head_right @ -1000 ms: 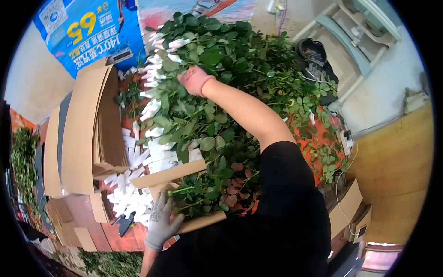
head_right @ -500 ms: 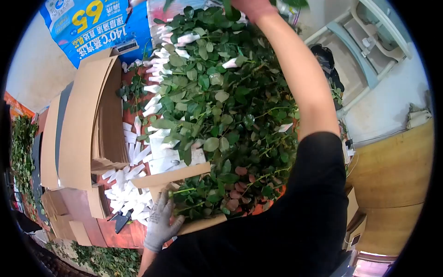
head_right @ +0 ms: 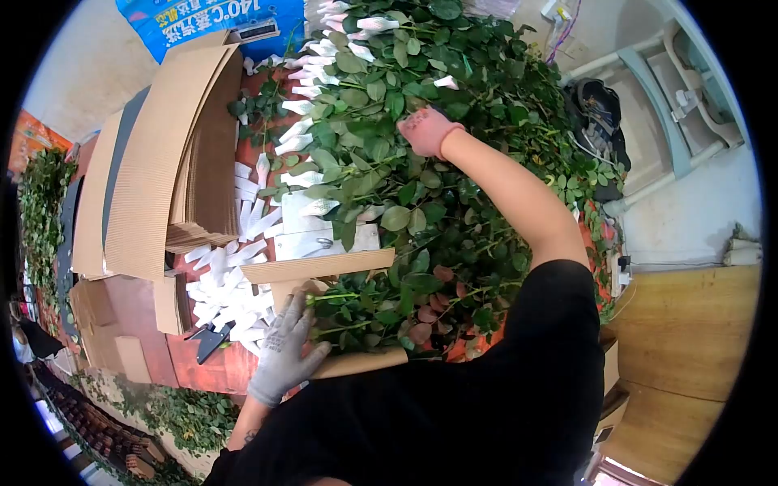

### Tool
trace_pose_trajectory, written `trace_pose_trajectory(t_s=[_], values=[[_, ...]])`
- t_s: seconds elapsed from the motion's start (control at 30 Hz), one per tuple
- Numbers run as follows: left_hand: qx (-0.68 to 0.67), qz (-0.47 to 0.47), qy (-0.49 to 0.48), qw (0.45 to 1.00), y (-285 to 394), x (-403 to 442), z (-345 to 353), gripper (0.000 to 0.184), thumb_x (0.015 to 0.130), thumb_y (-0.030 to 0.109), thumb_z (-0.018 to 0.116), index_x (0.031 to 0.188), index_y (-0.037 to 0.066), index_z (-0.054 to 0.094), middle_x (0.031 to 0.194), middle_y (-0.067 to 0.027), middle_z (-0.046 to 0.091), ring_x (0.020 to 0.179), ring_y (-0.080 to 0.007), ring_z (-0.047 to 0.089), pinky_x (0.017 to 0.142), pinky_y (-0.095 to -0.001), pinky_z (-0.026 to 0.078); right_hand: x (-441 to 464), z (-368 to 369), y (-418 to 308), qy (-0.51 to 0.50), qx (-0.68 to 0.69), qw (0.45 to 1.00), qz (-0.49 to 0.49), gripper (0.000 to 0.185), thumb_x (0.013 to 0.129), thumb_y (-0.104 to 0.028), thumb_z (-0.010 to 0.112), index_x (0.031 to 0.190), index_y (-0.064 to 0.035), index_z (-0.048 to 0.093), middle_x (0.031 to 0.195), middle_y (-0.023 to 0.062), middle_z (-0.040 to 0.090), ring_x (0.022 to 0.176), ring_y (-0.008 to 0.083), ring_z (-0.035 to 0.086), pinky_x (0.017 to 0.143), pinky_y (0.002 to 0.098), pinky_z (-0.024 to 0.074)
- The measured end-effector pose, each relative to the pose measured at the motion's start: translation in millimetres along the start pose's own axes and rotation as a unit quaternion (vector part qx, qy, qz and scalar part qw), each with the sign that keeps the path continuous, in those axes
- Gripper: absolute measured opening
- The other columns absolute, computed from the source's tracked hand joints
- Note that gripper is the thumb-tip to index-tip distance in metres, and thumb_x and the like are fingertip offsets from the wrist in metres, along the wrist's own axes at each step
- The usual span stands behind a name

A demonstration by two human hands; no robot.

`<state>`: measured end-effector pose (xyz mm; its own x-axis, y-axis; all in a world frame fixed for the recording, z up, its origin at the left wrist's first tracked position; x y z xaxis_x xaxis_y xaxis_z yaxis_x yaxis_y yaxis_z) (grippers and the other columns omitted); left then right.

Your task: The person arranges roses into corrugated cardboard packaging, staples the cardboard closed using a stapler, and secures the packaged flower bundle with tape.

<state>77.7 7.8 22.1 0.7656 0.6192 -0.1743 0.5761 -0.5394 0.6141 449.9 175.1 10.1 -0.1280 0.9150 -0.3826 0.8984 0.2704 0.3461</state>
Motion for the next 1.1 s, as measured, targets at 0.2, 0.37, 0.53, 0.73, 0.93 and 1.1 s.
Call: trace_pose_trajectory(t_s=[0.2, 0.37, 0.53, 0.73, 0.93, 1.1], values=[[-0.003, 0.001, 0.001, 1.000, 1, 0, -2, 0.066, 0.079, 0.032, 0.064, 0.127, -0.008, 0.046, 0.145, -0.0279, 0.027, 0.135, -0.0412, 0.028, 0.109, -0.0431, 0.028, -44, -39, 2, 0.095, 0.058, 0.994, 0.005, 0.027, 0.076, -0.008, 0.052, 0.103, -0.0063, 0.057, 0.098, 0.0149, 0.064, 0.096, 0.0275, 0.062, 0.087, 0.0359, 0.0447], [0.001, -0.002, 0.004, 1.000, 0, 0, 2, 0.065, 0.078, 0.032, 0.064, 0.125, -0.010, 0.047, 0.144, -0.0291, 0.028, 0.134, -0.0420, 0.028, 0.108, -0.0432, 0.029, -88, -97, 2, 0.298, -0.105, 0.935, 0.158, 0.028, 0.077, -0.014, 0.055, 0.105, -0.0106, 0.059, 0.106, 0.0099, 0.056, 0.100, 0.0284, 0.052, 0.093, 0.0408, 0.0381], [0.006, 0.020, 0.011, 1.000, 0, 0, 1, 0.065, 0.081, 0.038, 0.062, 0.124, -0.009, 0.048, 0.144, -0.0273, 0.029, 0.133, -0.0425, 0.029, 0.109, -0.0448, 0.027, -74, -37, 9, 0.217, -0.086, 0.958, 0.164, 0.030, 0.078, -0.016, 0.055, 0.108, -0.0159, 0.053, 0.099, 0.0073, 0.058, 0.094, 0.0246, 0.056, 0.085, 0.0371, 0.0408], [-0.002, 0.018, 0.018, 1.000, 0, -2, 1, 0.066, 0.080, 0.038, 0.063, 0.124, -0.009, 0.048, 0.144, -0.0274, 0.029, 0.133, -0.0423, 0.029, 0.109, -0.0444, 0.027, -146, -100, 88, 0.361, -0.009, 0.861, 0.359, 0.044, 0.076, -0.025, 0.065, 0.118, -0.0139, 0.057, 0.114, 0.0097, 0.060, 0.099, 0.0264, 0.060, 0.083, 0.0363, 0.0490], [0.010, 0.015, 0.010, 1.000, -2, -1, 7, 0.067, 0.079, 0.039, 0.063, 0.124, -0.009, 0.049, 0.144, -0.0276, 0.030, 0.133, -0.0415, 0.030, 0.109, -0.0443, 0.027, -213, -112, 162, 0.588, 0.338, 0.679, 0.281, 0.030, 0.076, -0.011, 0.067, 0.102, 0.0012, 0.063, 0.096, 0.0133, 0.068, 0.086, 0.0265, 0.064, 0.081, 0.0310, 0.0468], [0.010, 0.003, 0.003, 1.000, -1, -2, 5, 0.065, 0.077, 0.031, 0.065, 0.124, -0.009, 0.049, 0.146, -0.0270, 0.026, 0.135, -0.0415, 0.028, 0.109, -0.0424, 0.027, -235, -97, 176, 0.614, 0.330, 0.625, 0.351, 0.030, 0.074, -0.005, 0.070, 0.102, 0.0026, 0.062, 0.093, 0.0092, 0.069, 0.086, 0.0190, 0.062, 0.081, 0.0306, 0.0467]])
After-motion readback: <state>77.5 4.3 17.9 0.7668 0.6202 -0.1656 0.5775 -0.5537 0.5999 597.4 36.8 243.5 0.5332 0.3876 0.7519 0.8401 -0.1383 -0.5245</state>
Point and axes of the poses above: each hand's wrist, its own x-axis towards the middle knuckle, its own z-axis out of the palm, y = z × x, the point moved 6 cm from there along x, towards the middle knuckle
